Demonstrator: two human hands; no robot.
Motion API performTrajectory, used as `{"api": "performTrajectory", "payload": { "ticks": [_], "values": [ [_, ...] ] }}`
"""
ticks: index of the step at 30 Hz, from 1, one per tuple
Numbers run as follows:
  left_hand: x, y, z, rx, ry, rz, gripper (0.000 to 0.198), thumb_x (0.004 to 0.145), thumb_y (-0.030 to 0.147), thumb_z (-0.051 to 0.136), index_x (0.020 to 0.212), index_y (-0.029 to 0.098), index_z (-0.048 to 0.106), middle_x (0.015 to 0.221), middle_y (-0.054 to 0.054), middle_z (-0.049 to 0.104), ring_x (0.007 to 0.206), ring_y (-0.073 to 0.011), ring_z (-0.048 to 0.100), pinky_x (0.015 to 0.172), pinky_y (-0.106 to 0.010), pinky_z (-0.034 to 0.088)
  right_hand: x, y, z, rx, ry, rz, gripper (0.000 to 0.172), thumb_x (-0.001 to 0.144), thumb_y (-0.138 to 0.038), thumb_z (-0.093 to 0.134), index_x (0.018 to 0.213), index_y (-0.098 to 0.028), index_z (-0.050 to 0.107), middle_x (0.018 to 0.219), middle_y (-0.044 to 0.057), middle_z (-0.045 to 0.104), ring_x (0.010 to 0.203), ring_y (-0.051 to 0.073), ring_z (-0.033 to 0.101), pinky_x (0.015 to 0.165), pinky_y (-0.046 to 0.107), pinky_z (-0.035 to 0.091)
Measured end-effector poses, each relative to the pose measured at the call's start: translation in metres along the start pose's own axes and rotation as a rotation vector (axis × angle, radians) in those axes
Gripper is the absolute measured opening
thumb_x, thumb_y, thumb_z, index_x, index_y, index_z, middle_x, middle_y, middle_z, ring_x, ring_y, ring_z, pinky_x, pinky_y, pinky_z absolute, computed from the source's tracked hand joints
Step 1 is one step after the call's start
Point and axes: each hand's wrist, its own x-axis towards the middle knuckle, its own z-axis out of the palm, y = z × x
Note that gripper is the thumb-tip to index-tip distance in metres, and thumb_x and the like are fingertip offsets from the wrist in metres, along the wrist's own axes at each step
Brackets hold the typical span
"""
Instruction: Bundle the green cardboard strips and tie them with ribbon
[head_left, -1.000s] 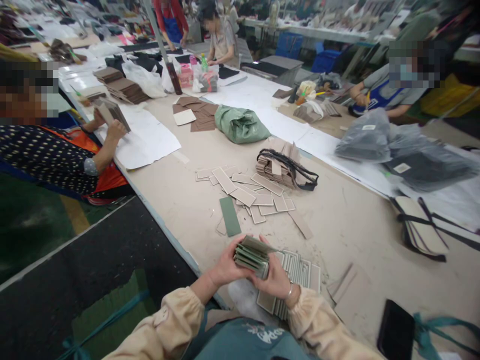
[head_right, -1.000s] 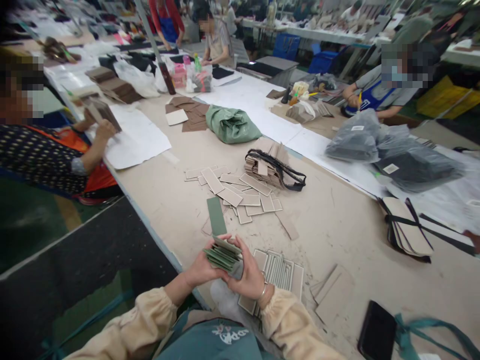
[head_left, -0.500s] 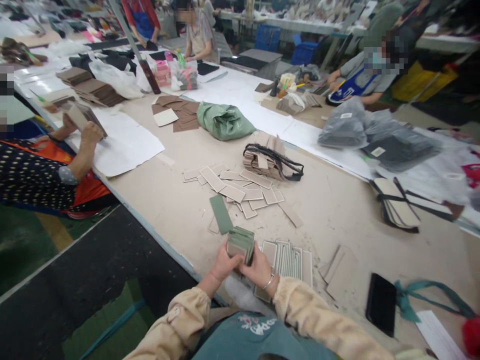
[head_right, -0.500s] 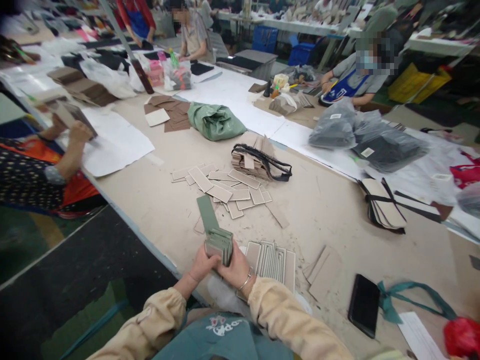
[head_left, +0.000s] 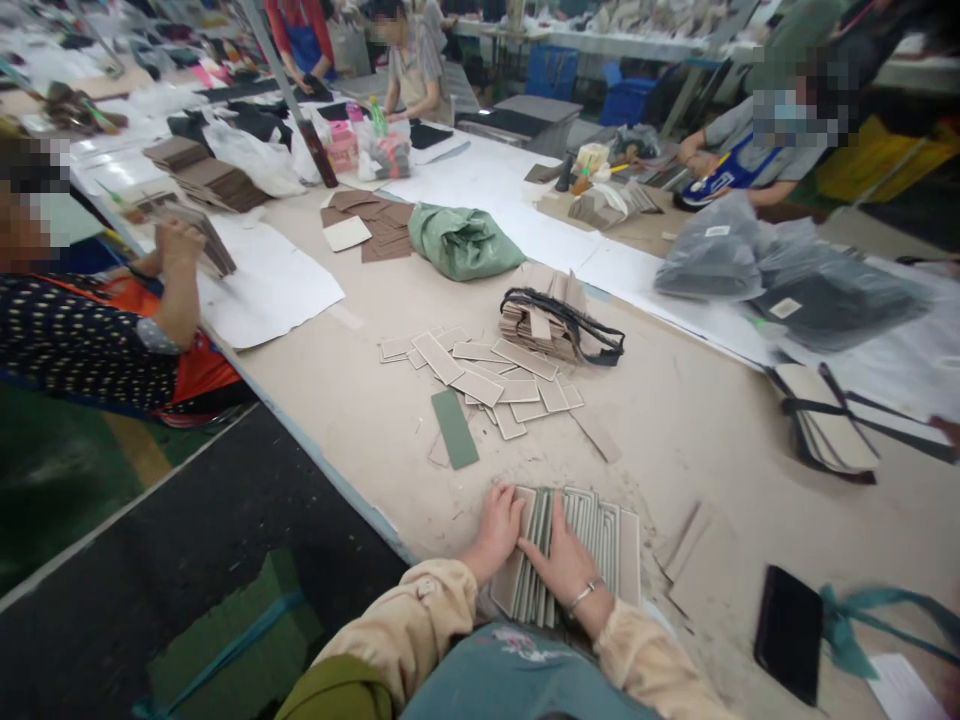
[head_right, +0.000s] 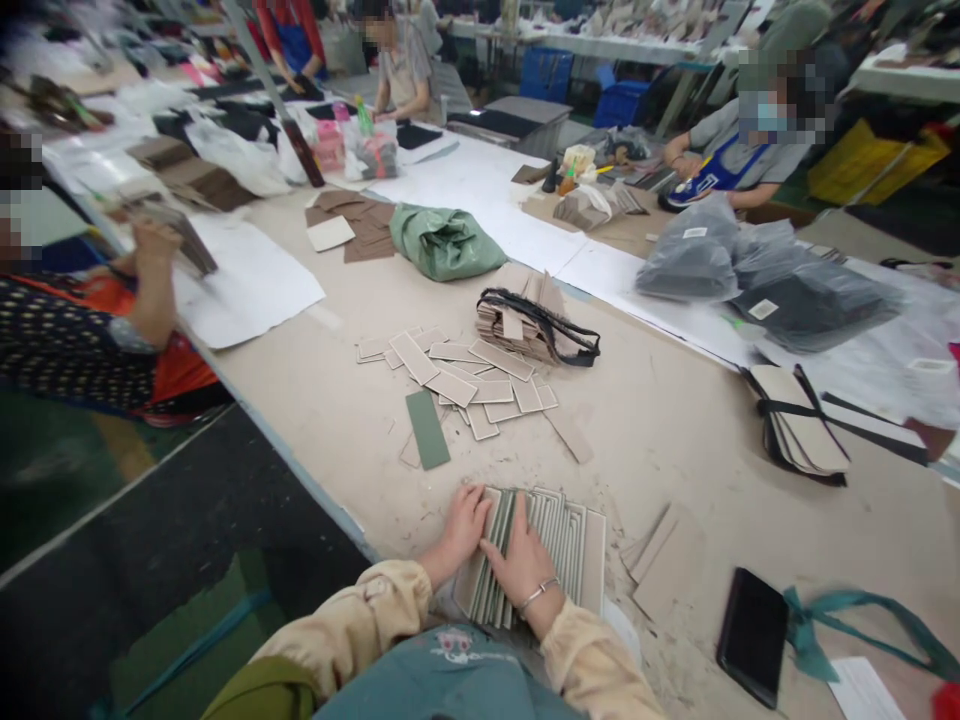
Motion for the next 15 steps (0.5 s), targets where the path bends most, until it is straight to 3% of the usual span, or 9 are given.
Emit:
{"api": "performTrajectory", "payload": {
  "ticks": [3,7,11,15],
  "values": [
    [0.005,-0.001,-0.009,0.054,-0.002,0.065,0.024,0.078,0.027,0.056,0.100,0.021,0.066,0.108,-0.010,0.060,0.106,-0.0245,0.053,0.099,-0.042,0.041,-0.002,0.009,0.003,-0.106,-0.036,-0.001,0.088,0.083,-0.049,0.048,0.148,-0.011,0.003,0.115,0.022,0.055,0.093,0.030,0.064,0.074,0.038,0.048],
    [0.035,0.000,-0.048,0.156,0.134,0.083,0.031,0.077,0.026,0.058,0.107,0.019,0.062,0.114,-0.011,0.054,0.112,-0.0249,0.049,0.102,-0.042,0.037,-0.004,0.014,-0.001,-0.209,-0.044,-0.030,0.081,0.084,-0.045,0.046,0.148,-0.013,0.008,0.112,0.019,0.054,0.087,0.031,0.064,0.071,0.039,0.049],
    [0.086,0.008,-0.095,0.291,0.394,-0.069,0.049,0.077,0.032,0.059,0.121,0.014,0.048,0.125,-0.016,0.046,0.124,-0.0302,0.037,0.106,-0.047,0.027,-0.001,0.018,-0.009,-0.270,0.042,-0.107,0.072,0.083,-0.041,0.049,0.145,-0.013,0.025,0.119,0.019,0.050,0.097,0.031,0.060,0.080,0.040,0.049],
    [0.125,0.019,-0.120,0.266,0.435,-0.213,0.062,0.065,0.028,0.072,0.118,0.015,0.045,0.122,-0.018,0.049,0.120,-0.0316,0.042,0.102,-0.044,0.030,0.008,0.023,-0.018,-0.261,0.149,-0.204,0.068,0.081,-0.034,0.052,0.142,-0.011,0.031,0.128,0.020,0.044,0.115,0.031,0.050,0.096,0.040,0.042]
  ]
}}
